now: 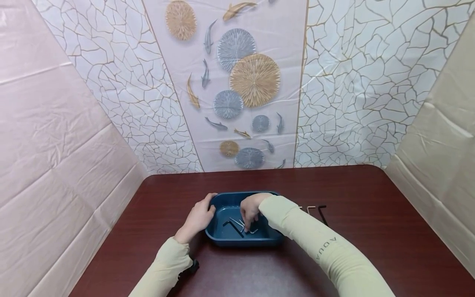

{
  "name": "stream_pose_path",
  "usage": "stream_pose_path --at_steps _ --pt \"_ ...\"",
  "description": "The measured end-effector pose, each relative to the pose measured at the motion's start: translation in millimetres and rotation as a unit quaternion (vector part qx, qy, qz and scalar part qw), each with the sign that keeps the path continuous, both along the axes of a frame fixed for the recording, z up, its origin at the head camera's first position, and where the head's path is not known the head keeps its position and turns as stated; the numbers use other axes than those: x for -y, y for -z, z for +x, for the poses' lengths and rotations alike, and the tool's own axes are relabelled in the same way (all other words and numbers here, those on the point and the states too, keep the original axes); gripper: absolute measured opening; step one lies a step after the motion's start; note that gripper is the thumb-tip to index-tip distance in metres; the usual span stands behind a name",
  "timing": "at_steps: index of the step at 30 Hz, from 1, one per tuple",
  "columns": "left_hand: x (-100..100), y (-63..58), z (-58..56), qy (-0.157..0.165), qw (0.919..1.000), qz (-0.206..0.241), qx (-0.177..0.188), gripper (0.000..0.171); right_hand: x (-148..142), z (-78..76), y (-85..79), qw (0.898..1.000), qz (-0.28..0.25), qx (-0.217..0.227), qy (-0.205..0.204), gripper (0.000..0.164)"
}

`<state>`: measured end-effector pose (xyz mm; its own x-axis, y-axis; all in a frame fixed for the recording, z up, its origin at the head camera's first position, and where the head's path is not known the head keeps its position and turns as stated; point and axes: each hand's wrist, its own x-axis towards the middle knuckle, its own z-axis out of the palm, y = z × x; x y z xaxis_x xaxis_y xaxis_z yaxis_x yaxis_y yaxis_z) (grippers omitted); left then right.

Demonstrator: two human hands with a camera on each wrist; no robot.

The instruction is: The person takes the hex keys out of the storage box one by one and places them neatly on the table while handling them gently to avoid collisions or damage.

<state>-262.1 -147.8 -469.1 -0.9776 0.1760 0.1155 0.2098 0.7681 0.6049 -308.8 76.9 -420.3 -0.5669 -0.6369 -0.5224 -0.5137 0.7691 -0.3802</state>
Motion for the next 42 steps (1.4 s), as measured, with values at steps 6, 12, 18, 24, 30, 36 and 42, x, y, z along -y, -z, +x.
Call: stream_pose_path --at_steps 6,12,18,24,30,36,42 --pt "0 -1.0 0.3 0.004 1.0 0.003 0.001 0.044 0 -0.7 0.0 0.998 -0.039 0.034 0.032 0.012" --pt "-1 -1.0 1.3 0.008 1.0 0.003 0.005 0.044 -1 -3.2 9.9 0.994 -0.062 0.065 0.057 0.01" --pt "-1 -0.7 1.0 0.007 0.9999 0.007 0.003 0.044 0 -4.8 14.9 0.99 -0.07 0.073 0.094 0.008" --pt "-2 -1.9 0.3 0.005 1.0 0.007 0.003 0.044 2 0.5 9.2 0.984 -0.074 0.083 0.136 0.005" --pt "-1 -2.7 0.6 0.003 1.0 0.007 0.004 0.044 7 1.1 8.9 0.98 -0.07 0.095 0.16 0.005" --pt "0 -1.1 0.8 0.001 1.0 0.007 0.005 0.044 8 0.1 9.8 0.978 -0.068 0.108 0.167 0.006" --pt "0 -1.0 0.6 0.002 1.0 0.008 0.006 0.044 6 -0.9 12.2 0.977 -0.075 0.112 0.165 0.006"
